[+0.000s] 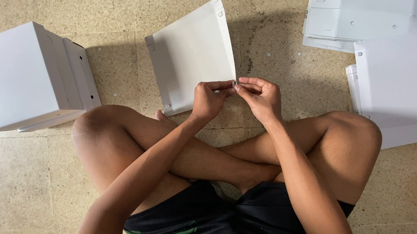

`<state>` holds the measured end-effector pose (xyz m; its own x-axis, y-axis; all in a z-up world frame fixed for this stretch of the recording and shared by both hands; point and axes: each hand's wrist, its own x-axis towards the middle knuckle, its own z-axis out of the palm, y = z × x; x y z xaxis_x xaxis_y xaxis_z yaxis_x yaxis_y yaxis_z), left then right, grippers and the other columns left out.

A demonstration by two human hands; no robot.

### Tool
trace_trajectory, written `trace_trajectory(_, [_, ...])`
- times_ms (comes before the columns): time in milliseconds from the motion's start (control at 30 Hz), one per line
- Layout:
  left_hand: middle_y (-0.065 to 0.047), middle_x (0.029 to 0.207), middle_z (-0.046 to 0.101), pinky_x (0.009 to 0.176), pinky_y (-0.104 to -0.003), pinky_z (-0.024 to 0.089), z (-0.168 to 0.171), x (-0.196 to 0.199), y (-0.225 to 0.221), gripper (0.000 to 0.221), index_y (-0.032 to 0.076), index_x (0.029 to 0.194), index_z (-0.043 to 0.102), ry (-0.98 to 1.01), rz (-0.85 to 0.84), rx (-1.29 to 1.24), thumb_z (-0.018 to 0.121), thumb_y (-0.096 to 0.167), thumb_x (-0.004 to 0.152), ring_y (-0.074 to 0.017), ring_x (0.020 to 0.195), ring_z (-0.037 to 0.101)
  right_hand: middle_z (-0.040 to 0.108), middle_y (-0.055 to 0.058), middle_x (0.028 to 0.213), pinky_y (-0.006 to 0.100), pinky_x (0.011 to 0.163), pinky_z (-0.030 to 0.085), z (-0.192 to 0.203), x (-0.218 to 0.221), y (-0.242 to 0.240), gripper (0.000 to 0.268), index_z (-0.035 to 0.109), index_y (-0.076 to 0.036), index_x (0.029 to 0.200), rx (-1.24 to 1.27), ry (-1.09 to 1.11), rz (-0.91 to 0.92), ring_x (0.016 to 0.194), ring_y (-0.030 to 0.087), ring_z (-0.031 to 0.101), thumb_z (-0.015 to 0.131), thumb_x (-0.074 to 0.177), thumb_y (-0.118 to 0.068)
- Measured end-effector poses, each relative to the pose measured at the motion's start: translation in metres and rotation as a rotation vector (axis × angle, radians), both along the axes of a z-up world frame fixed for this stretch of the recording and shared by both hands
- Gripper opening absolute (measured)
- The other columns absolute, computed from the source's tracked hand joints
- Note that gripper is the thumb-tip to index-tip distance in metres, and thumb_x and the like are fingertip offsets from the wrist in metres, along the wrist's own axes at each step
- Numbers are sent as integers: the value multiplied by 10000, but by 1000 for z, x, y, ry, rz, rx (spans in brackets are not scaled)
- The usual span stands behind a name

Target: Assembling white cardboard boxes by folding flaps and interlocking tabs.

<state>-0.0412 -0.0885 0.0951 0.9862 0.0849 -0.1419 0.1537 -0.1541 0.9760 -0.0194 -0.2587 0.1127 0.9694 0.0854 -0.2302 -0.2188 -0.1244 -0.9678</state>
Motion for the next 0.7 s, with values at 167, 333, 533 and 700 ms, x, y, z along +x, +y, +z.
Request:
trace_trajectory(167, [-113,953,783,846,-358,539,-11,5,-3,199,123,1062,783,-14,0,26,786,95,865,-278,954,745,758,180,921,313,755,615,1,-6,6,146,774,-37,1047,-48,-96,21,862,170,727,768,910,-88])
trace_trajectory(333, [-65,940,785,858,-419,562,-22,5,-2,203,172,1055,789,91,-38,100,741,106,869,-289,944,750,719,273,975,311,779,616,7,-11,10,533,560,40,1338,-158,-163,-12,837,237,725,735,835,22])
trace_trajectory(533, [-45,924,790,819,-405,586,-33,8,-7,200,211,1011,802,161,-56,194,725,95,867,-313,927,747,730,300,944,428,753,636,19,-24,24,475,547,40,1416,-653,-258,281,763,346,757,606,945,26])
trace_trajectory(700, [-74,890,786,803,-427,585,-61,12,2,213,179,969,806,180,-72,235,692,41,852,-330,891,751,746,228,891,519,774,581,3,-21,25,509,503,69,1409,-662,-265,310,820,380,742,620,934,-73])
